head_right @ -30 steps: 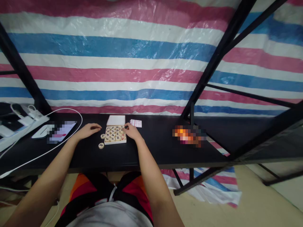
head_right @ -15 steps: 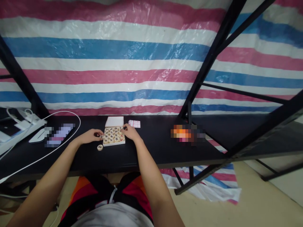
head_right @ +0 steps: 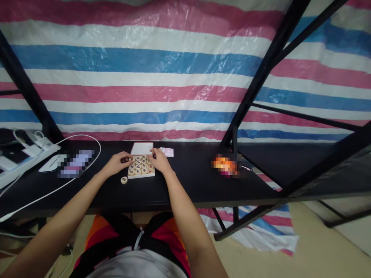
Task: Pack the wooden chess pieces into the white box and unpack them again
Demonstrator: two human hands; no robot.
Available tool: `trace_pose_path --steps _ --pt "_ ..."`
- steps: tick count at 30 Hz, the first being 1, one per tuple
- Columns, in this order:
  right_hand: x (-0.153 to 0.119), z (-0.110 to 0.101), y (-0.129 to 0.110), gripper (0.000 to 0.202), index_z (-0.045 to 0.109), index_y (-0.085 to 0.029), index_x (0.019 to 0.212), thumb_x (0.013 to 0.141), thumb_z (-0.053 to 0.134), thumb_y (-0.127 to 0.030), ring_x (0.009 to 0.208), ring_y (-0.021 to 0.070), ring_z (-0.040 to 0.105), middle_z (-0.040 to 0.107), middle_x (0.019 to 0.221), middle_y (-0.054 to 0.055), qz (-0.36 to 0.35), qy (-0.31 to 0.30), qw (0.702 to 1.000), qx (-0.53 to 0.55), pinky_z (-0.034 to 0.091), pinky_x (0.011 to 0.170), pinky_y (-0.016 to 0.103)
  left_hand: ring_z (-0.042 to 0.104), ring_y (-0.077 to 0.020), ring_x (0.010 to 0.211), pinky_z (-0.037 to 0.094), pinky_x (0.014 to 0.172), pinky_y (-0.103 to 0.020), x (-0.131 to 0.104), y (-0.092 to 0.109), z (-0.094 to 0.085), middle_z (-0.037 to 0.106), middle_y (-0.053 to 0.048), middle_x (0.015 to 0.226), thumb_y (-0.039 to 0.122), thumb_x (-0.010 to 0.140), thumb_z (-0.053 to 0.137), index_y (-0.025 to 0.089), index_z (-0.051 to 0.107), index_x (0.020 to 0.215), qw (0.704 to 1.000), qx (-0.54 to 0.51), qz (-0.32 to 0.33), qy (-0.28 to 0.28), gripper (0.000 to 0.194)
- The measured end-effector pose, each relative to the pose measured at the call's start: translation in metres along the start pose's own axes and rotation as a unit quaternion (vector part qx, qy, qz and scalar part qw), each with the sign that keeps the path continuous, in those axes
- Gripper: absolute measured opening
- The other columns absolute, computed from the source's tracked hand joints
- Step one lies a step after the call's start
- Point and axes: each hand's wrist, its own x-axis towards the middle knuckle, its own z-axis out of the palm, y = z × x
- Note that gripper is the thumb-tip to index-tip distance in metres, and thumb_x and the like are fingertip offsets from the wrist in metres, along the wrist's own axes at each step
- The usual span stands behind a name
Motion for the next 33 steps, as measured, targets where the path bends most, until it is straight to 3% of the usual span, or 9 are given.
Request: trace_pose_path --steps 4,8,12,22,29,33 --pt "-0.003 0.0 -0.018 0.026 0.06 -0.021 0.103 0.08 0.058 -0.034 0.088 0.0155 0.054 0.059 0.092 0.003 -0.105 -0.035 0.993 0.041 0.041 0.082 0.029 0.051 -0.0127 0.067 0.04 0.065 -0.025 -0.001 0.01 0.006 0.062 -0.001 0.077 0.044 0.075 0.062 0.018 0.067 0.086 0.998 -0.045 -0.021 0.029 0.028" --pt "-0.009 -0.001 -0.034 0.026 0.062 -0.022 0.104 0.081 0.058 -0.033 0.093 0.0163 0.056 0.063 0.097 0.004 -0.136 -0.059 0.986 0.081 0.041 0.085 0.03 0.046 -0.0114 0.06 0.038 0.059 -0.024 -0.002 0.017 0.013 0.061 0.001 0.07 0.047 0.073 0.064 0.018 0.067 0.082 0.995 -0.094 -0.034 0.027 0.031" --pt "-0.015 -0.004 -0.041 0.023 0.064 -0.022 0.1 0.083 0.055 -0.033 0.082 0.0145 0.059 0.065 0.092 0.002 -0.114 -0.117 0.979 0.118 0.044 0.077 0.027 0.043 -0.0105 0.057 0.034 0.054 -0.023 -0.002 0.018 0.016 0.055 0.002 0.061 0.048 0.069 0.067 0.016 0.067 0.076 0.993 -0.113 -0.043 0.02 0.032" --pt "-0.017 -0.004 -0.046 0.021 0.064 -0.02 0.094 0.077 0.056 -0.029 0.069 0.0117 0.053 0.062 0.083 0.001 -0.076 -0.137 0.982 0.103 0.041 0.064 0.022 0.048 -0.0119 0.06 0.039 0.058 -0.024 -0.001 0.018 0.015 0.06 0.0 0.066 0.045 0.069 0.067 0.015 0.065 0.073 0.991 -0.122 -0.062 0.006 0.031" --pt "-0.013 -0.016 -0.022 0.014 0.059 -0.018 0.081 0.069 0.054 -0.022 0.063 0.0101 0.047 0.055 0.07 -0.003 -0.016 -0.118 0.986 0.114 0.037 0.062 0.022 0.05 -0.0127 0.064 0.039 0.063 -0.025 -0.003 0.022 -0.001 0.064 -0.002 0.079 0.048 0.082 0.051 0.017 0.067 0.085 0.999 -0.028 -0.018 -0.006 0.035" --pt "-0.015 -0.02 -0.009 0.009 0.054 -0.018 0.072 0.066 0.056 -0.024 0.062 0.01 0.047 0.053 0.067 -0.004 0.025 -0.193 0.972 0.133 0.037 0.06 0.022 0.051 -0.0139 0.064 0.038 0.061 -0.025 -0.003 0.013 -0.011 0.064 -0.001 0.072 0.048 0.083 0.048 0.016 0.066 0.083 0.999 0.002 -0.049 0.0 0.037"
